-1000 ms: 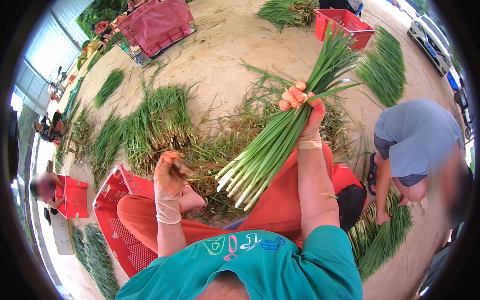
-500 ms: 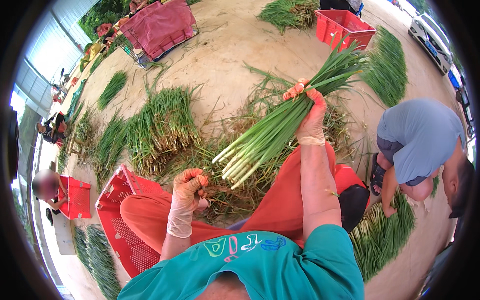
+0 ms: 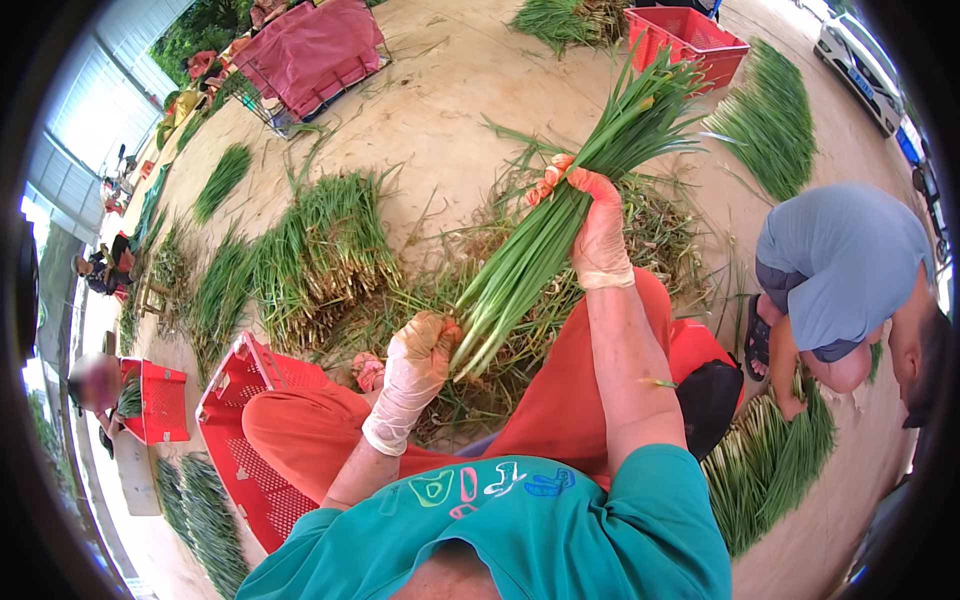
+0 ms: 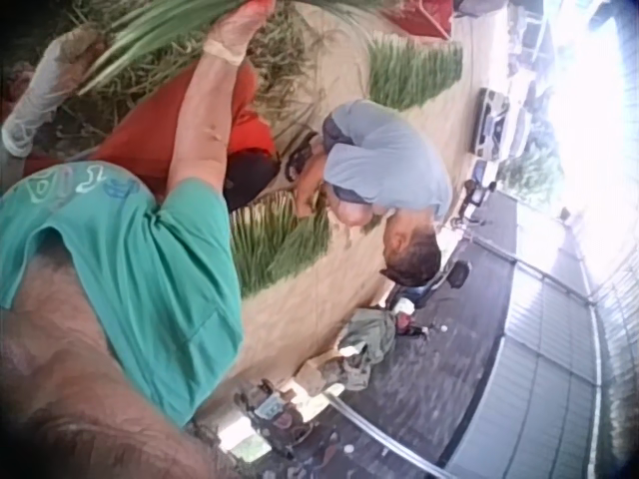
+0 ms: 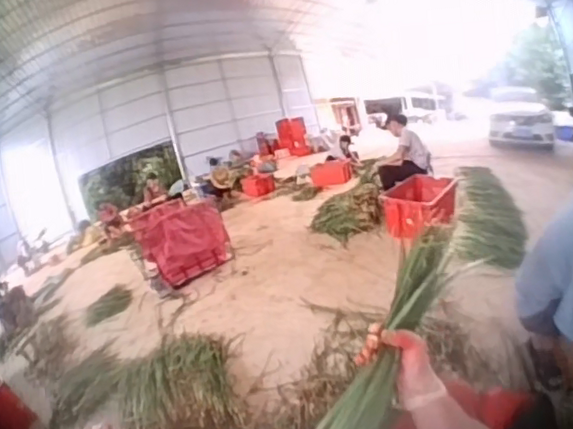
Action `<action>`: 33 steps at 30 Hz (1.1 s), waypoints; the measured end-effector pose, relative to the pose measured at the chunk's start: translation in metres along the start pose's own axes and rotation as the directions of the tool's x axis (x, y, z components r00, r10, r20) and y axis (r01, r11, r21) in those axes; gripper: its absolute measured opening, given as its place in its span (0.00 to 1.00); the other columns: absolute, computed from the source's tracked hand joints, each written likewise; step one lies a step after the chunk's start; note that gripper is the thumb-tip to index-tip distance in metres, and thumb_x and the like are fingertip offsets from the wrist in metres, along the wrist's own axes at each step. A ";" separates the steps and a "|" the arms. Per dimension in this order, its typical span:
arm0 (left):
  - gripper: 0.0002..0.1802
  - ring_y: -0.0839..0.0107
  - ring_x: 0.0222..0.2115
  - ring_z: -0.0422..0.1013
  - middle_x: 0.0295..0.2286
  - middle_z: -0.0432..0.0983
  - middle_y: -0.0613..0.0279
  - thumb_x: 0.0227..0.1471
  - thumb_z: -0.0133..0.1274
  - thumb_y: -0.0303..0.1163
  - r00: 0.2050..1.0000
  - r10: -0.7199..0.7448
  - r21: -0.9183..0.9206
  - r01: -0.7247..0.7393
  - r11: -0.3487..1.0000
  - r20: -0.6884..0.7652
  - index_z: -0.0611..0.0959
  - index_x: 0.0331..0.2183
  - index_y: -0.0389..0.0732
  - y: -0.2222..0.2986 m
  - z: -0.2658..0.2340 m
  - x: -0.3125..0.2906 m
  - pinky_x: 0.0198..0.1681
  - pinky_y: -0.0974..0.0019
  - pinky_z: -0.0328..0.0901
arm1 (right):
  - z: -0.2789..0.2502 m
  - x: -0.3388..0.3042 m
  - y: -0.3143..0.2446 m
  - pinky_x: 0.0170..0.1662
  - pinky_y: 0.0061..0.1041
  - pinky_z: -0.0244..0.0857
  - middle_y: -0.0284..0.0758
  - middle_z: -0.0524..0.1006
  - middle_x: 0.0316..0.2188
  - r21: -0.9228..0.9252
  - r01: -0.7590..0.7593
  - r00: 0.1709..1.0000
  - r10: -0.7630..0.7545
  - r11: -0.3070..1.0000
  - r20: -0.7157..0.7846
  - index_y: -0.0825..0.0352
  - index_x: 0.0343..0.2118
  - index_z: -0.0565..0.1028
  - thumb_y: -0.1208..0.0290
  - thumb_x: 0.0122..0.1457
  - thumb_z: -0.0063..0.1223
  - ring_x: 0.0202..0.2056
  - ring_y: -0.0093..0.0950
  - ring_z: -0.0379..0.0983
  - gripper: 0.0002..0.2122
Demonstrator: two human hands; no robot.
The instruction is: The person sorts a bunch of green chives by hand while wearing gloves, removes damaged leaves, and places the bunch onto a organized row of vegetables on the floor.
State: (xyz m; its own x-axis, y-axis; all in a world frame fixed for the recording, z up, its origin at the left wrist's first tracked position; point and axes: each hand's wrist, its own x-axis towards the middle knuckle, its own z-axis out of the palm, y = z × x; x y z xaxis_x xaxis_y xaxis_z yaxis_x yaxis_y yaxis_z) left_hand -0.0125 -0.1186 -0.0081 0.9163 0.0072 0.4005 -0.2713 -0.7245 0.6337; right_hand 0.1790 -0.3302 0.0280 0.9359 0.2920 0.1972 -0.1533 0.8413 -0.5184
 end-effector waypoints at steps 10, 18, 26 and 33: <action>0.13 0.65 0.35 0.75 0.34 0.78 0.53 0.58 0.54 0.27 0.964 -0.236 -0.466 0.267 0.844 0.125 0.79 0.44 0.31 -0.021 0.011 -0.017 0.42 0.66 0.68 | -0.003 0.008 0.000 0.41 0.37 0.70 0.35 0.73 0.29 0.039 -0.003 0.991 0.008 0.999 -0.132 0.69 0.34 0.72 0.74 0.55 0.53 0.31 0.32 0.71 0.06; 0.15 0.79 0.22 0.68 0.24 0.76 0.65 0.61 0.54 0.38 0.777 -0.432 -0.562 0.629 0.536 0.457 0.81 0.36 0.35 -0.036 -0.006 -0.051 0.26 0.73 0.63 | -0.005 0.007 0.006 0.36 0.35 0.71 0.40 0.73 0.27 -0.048 -0.042 0.982 0.032 0.998 -0.188 0.71 0.35 0.70 0.76 0.57 0.50 0.27 0.35 0.73 0.06; 0.14 0.80 0.21 0.69 0.26 0.76 0.68 0.54 0.63 0.38 0.757 -0.588 -0.818 0.512 0.263 0.285 0.80 0.36 0.39 -0.042 0.013 -0.065 0.22 0.76 0.65 | -0.001 0.007 0.007 0.33 0.33 0.71 0.39 0.74 0.27 -0.187 0.067 0.964 -0.111 0.980 -0.240 0.71 0.33 0.71 0.76 0.56 0.51 0.26 0.33 0.73 0.05; 0.13 0.81 0.17 0.64 0.20 0.72 0.69 0.60 0.55 0.38 0.734 -0.619 -0.658 0.616 0.432 0.280 0.80 0.32 0.37 -0.055 0.051 -0.050 0.19 0.76 0.60 | 0.018 0.004 0.019 0.25 0.34 0.70 0.41 0.74 0.23 -0.131 0.017 0.950 -0.057 0.991 -0.308 0.72 0.30 0.71 0.81 0.52 0.52 0.20 0.33 0.72 0.03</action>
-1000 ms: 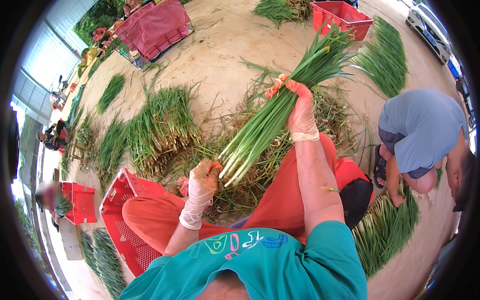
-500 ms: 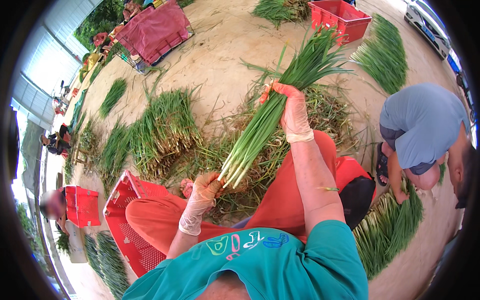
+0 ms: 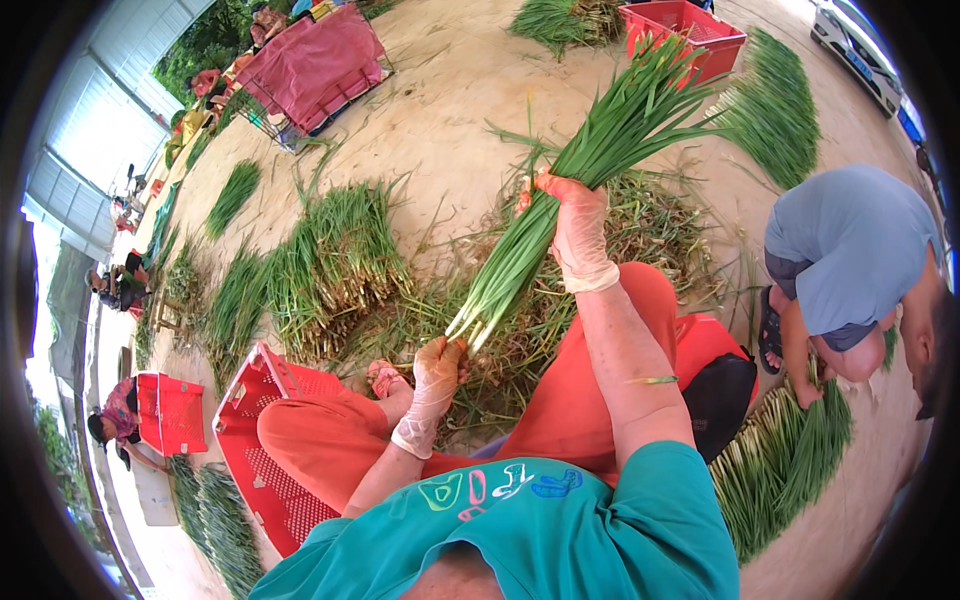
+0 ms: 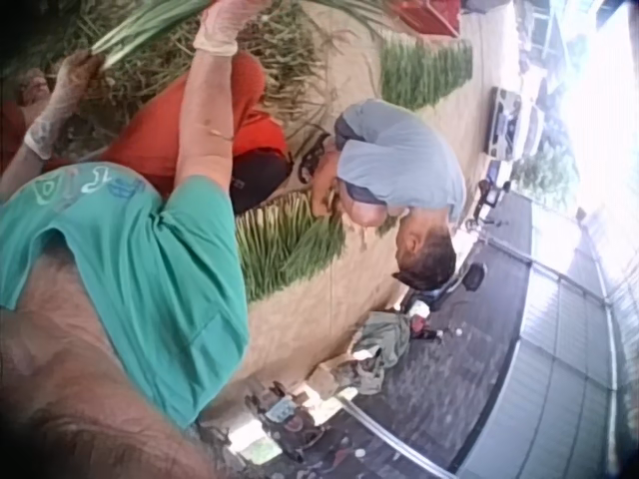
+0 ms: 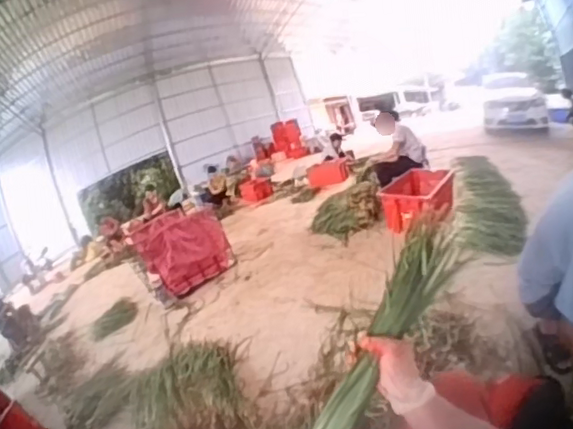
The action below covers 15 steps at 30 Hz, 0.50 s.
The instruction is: The person sorts a bunch of green chives by hand while wearing gloves, removes damaged leaves, and places the bunch onto a organized row of vegetables on the floor.
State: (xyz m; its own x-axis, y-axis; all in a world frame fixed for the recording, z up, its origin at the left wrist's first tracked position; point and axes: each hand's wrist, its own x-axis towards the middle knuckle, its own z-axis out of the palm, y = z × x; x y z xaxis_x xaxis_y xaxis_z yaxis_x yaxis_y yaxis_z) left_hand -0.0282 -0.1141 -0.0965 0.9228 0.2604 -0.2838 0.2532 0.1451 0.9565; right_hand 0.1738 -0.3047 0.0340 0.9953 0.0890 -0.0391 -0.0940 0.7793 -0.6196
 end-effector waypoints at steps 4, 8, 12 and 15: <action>0.10 0.81 0.17 0.66 0.23 0.77 0.66 0.61 0.54 0.34 0.997 -0.069 -0.239 0.075 0.968 0.035 0.81 0.30 0.40 0.026 -0.014 -0.024 0.19 0.77 0.61 | -0.005 0.002 -0.003 0.24 0.31 0.69 0.40 0.74 0.22 -0.059 0.131 0.990 -0.133 0.990 -0.042 0.72 0.30 0.71 0.83 0.52 0.52 0.20 0.32 0.72 0.03; 0.06 0.77 0.20 0.70 0.30 0.80 0.60 0.58 0.58 0.32 0.999 -0.008 -0.359 0.019 0.933 0.033 0.82 0.32 0.39 0.032 -0.014 -0.024 0.20 0.72 0.66 | 0.000 0.002 -0.002 0.23 0.31 0.69 0.39 0.74 0.22 -0.067 0.179 0.982 -0.183 0.982 -0.051 0.71 0.29 0.72 0.84 0.52 0.52 0.19 0.31 0.72 0.03; 0.06 0.74 0.19 0.68 0.33 0.81 0.59 0.59 0.57 0.31 0.991 -0.128 -0.505 0.089 0.858 -0.043 0.83 0.35 0.39 0.020 0.005 0.003 0.20 0.67 0.65 | 0.003 0.000 0.002 0.25 0.31 0.69 0.38 0.74 0.22 0.003 0.184 0.983 -0.184 0.983 -0.027 0.71 0.28 0.72 0.84 0.51 0.53 0.20 0.31 0.72 0.03; 0.07 0.75 0.19 0.65 0.28 0.78 0.65 0.59 0.56 0.33 0.973 -0.214 -0.626 0.112 0.772 -0.090 0.82 0.36 0.40 0.020 0.010 0.003 0.21 0.67 0.61 | 0.002 0.003 -0.001 0.26 0.32 0.70 0.38 0.74 0.23 0.000 0.198 0.976 -0.197 0.980 -0.098 0.71 0.28 0.72 0.85 0.51 0.53 0.21 0.31 0.72 0.03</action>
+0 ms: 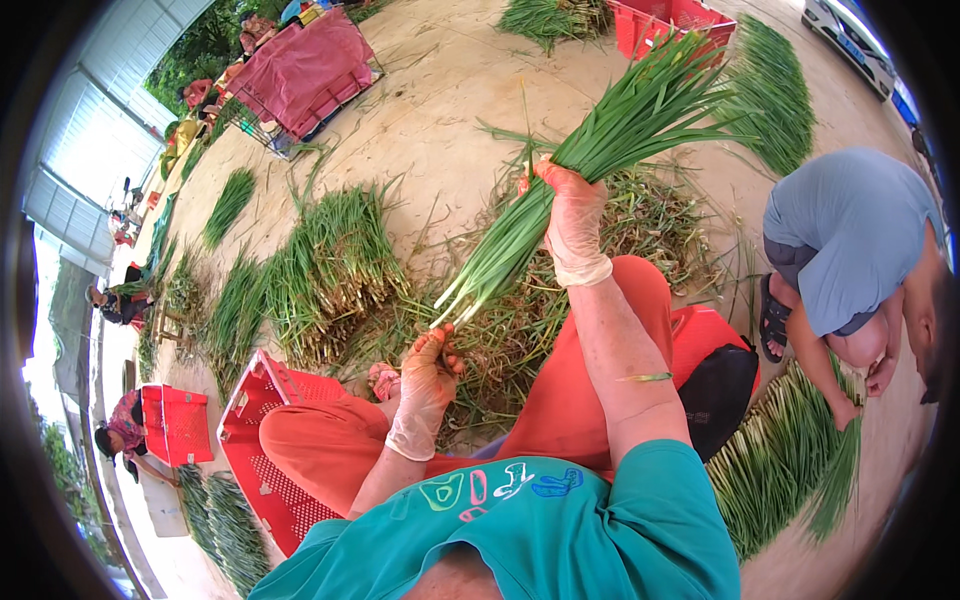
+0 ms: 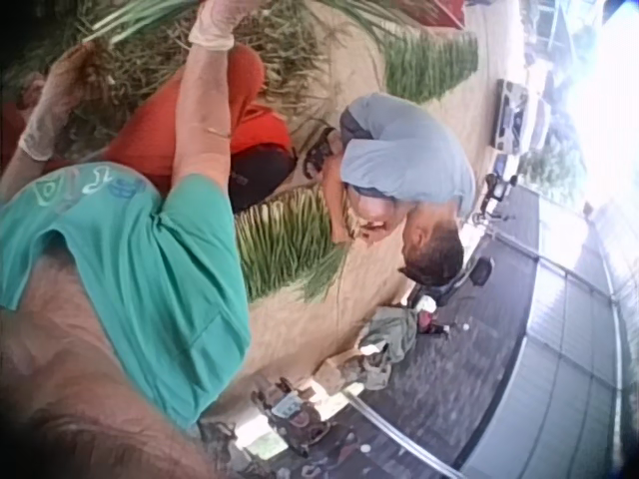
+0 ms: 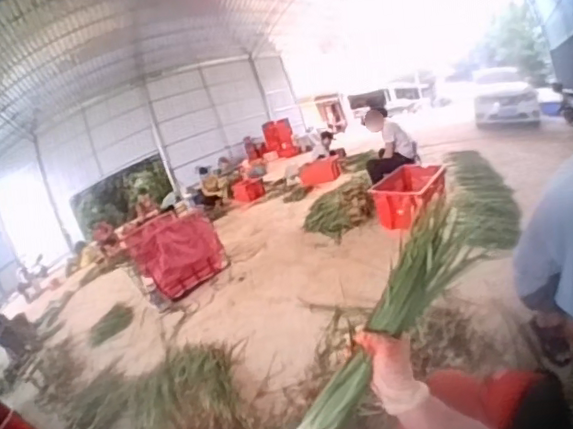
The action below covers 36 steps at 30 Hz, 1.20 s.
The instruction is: The person sorts a bunch of green chives by hand while wearing gloves, removes damaged leaves, and places the bunch onto a organized row of vegetables on the floor.
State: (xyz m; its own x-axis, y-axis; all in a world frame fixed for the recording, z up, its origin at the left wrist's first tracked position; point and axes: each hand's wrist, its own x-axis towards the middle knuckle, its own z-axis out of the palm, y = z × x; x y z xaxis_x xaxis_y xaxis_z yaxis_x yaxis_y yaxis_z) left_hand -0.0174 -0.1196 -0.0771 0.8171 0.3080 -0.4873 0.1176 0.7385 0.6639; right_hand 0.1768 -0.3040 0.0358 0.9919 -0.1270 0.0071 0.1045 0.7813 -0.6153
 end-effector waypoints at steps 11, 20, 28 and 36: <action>0.10 0.77 0.17 0.67 0.22 0.74 0.67 0.58 0.58 0.33 0.989 0.113 0.235 -0.132 0.963 0.094 0.81 0.38 0.36 -0.004 0.010 0.006 0.17 0.72 0.64 | -0.005 -0.004 0.014 0.25 0.31 0.72 0.37 0.74 0.25 0.060 -0.007 0.999 0.004 0.998 0.050 0.72 0.30 0.73 0.85 0.52 0.55 0.21 0.30 0.73 0.04; 0.09 0.80 0.12 0.60 0.18 0.69 0.70 0.52 0.61 0.31 0.981 0.063 0.452 0.028 0.892 -0.185 0.80 0.32 0.37 0.003 0.024 0.034 0.12 0.74 0.58 | -0.005 -0.010 0.037 0.28 0.29 0.73 0.33 0.75 0.27 0.008 -0.103 0.995 0.103 0.995 -0.001 0.69 0.32 0.74 0.86 0.51 0.57 0.25 0.28 0.74 0.07; 0.09 0.76 0.14 0.65 0.24 0.75 0.64 0.54 0.61 0.31 0.985 -0.019 0.219 0.057 0.974 -0.172 0.79 0.34 0.39 -0.012 -0.046 0.026 0.13 0.71 0.62 | -0.016 0.010 0.030 0.36 0.28 0.71 0.30 0.76 0.29 0.097 -0.071 0.994 0.078 0.993 -0.072 0.67 0.32 0.76 0.86 0.49 0.59 0.31 0.26 0.73 0.08; 0.07 0.76 0.17 0.62 0.20 0.67 0.69 0.59 0.57 0.33 0.986 -0.088 0.031 0.094 0.995 -0.141 0.79 0.35 0.41 -0.009 0.024 0.041 0.20 0.68 0.62 | 0.000 -0.021 0.052 0.37 0.26 0.69 0.29 0.75 0.28 0.037 -0.177 0.983 0.179 0.984 -0.049 0.64 0.31 0.75 0.84 0.51 0.59 0.31 0.23 0.72 0.08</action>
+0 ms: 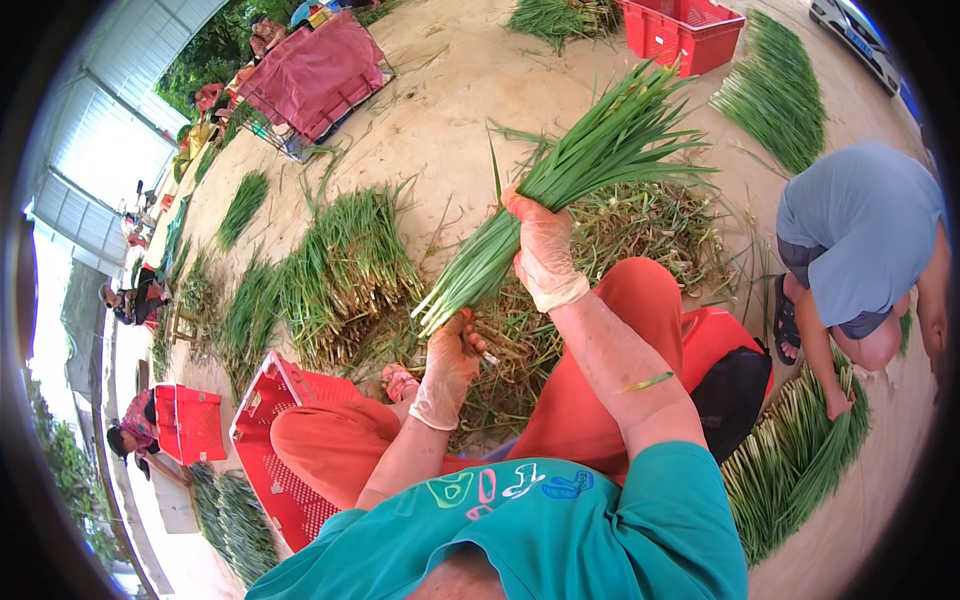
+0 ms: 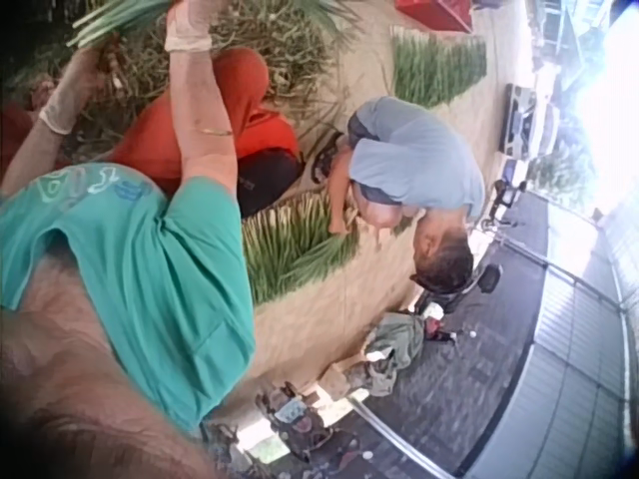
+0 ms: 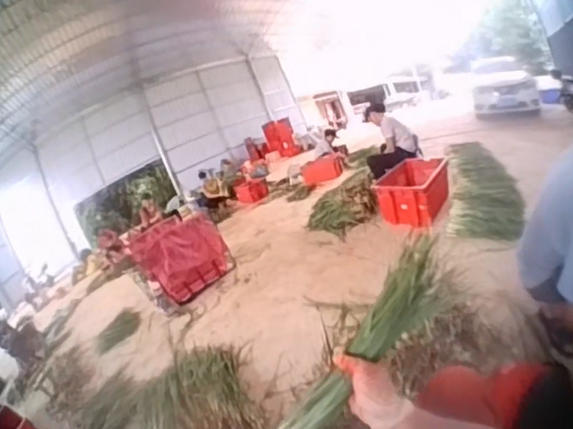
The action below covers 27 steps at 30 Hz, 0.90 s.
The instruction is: The person sorts a bunch of green chives by hand while wearing gloves, removes damaged leaves, and places the bunch onto a organized row of vegetables on the floor.
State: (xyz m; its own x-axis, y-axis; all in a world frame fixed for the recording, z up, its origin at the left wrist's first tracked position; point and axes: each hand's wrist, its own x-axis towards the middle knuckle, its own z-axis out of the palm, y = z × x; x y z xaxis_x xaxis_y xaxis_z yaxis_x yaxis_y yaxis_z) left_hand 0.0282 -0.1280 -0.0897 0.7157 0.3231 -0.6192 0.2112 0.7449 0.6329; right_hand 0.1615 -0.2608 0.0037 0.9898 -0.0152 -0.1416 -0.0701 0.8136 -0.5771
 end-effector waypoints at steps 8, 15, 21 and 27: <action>0.06 0.77 0.11 0.62 0.16 0.68 0.69 0.54 0.57 0.30 0.979 0.201 0.448 -0.165 0.879 -0.033 0.80 0.33 0.37 -0.026 -0.045 0.016 0.11 0.73 0.58 | -0.009 0.018 -0.017 0.37 0.26 0.71 0.30 0.76 0.28 -0.039 0.116 0.993 -0.115 0.992 0.023 0.66 0.32 0.76 0.83 0.50 0.61 0.29 0.25 0.73 0.07; 0.02 0.76 0.12 0.64 0.19 0.73 0.68 0.53 0.54 0.28 0.968 0.017 0.545 0.127 0.829 -0.251 0.80 0.30 0.42 -0.031 -0.145 0.043 0.13 0.70 0.62 | -0.010 0.026 -0.040 0.36 0.29 0.72 0.34 0.75 0.29 0.126 0.078 0.997 -0.076 0.989 -0.020 0.69 0.33 0.74 0.85 0.52 0.58 0.29 0.29 0.74 0.07; 0.04 0.74 0.19 0.67 0.25 0.76 0.67 0.54 0.59 0.28 0.981 0.048 -0.001 -0.049 0.999 0.185 0.81 0.34 0.41 0.004 -0.037 -0.008 0.20 0.67 0.66 | -0.022 0.031 -0.032 0.38 0.31 0.73 0.37 0.74 0.29 0.161 -0.054 0.996 0.065 0.986 -0.064 0.71 0.34 0.72 0.83 0.56 0.55 0.30 0.32 0.74 0.04; 0.09 0.74 0.20 0.68 0.28 0.79 0.61 0.54 0.62 0.31 0.900 0.169 0.031 -0.198 0.980 0.402 0.82 0.35 0.38 0.004 -0.005 -0.017 0.20 0.69 0.63 | -0.030 0.035 -0.008 0.39 0.33 0.73 0.38 0.75 0.28 0.115 -0.184 0.982 0.178 0.976 0.058 0.72 0.34 0.73 0.76 0.62 0.50 0.31 0.32 0.74 0.04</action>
State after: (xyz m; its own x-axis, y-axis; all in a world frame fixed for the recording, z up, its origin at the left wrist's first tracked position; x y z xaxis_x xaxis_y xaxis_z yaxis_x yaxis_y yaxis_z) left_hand 0.0132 -0.1281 -0.0790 0.9473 0.1819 -0.2635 0.0862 0.6479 0.7568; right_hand 0.1932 -0.2858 -0.0207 0.9670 0.1640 -0.1950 -0.2362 0.8640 -0.4446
